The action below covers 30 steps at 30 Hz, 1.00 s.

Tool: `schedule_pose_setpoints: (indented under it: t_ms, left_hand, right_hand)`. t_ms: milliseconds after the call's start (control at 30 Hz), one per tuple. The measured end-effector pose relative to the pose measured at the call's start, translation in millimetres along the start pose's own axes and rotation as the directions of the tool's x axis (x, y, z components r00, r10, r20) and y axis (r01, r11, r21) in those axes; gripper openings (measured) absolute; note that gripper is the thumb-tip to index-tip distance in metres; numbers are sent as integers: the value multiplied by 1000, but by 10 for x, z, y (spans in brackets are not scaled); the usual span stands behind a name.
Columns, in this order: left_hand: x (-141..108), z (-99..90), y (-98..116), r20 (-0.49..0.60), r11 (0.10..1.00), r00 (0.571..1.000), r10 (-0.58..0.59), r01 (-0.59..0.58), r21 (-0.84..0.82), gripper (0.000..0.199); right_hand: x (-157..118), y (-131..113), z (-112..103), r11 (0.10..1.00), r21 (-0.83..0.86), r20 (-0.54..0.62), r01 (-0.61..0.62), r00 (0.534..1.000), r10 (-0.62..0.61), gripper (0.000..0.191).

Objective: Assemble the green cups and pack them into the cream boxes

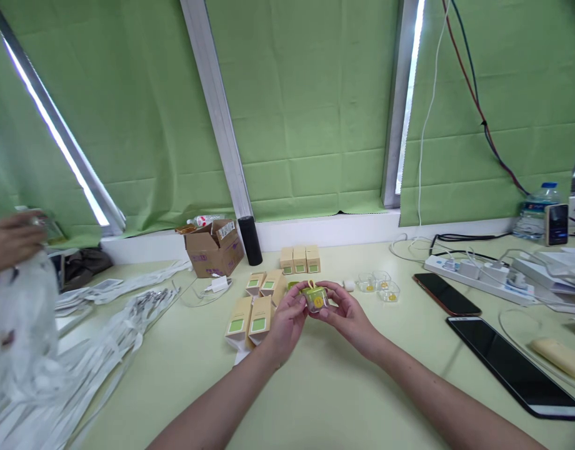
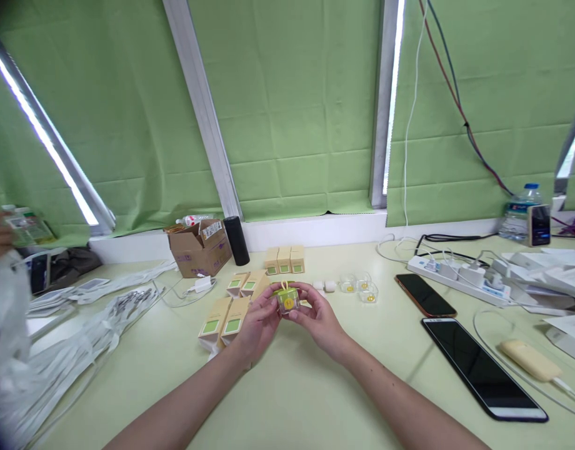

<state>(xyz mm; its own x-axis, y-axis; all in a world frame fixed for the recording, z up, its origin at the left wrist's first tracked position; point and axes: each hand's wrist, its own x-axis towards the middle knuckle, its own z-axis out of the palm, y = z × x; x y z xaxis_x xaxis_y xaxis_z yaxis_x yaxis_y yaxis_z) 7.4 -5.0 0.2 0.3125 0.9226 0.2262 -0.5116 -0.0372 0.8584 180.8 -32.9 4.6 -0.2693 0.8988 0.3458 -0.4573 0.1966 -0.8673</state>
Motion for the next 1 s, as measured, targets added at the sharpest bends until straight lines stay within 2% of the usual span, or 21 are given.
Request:
schedule_pose_setpoints:
  t_ms: [367,567,767,1000]
  left_hand:
    - [-1,34,26,-14,999,1000,28,-27,24,42]
    - [8,61,15,-121,972,983,140,-113,206,45]
    - [3,100,11,-154,888,956,251,-164,429,45]
    - [-61,133,81,-92,874,951,295,-230,428,38]
  right_hand:
    - [14,1,-17,1000,-25,-32,-11,999,10,57]
    - [45,110,-32,999,33,-82,-26,996,28,73]
    - [49,120,-50,999,46,-106,-29,994,34,57]
    - [46,0,-108,976,205,-41,-67,996,77,40]
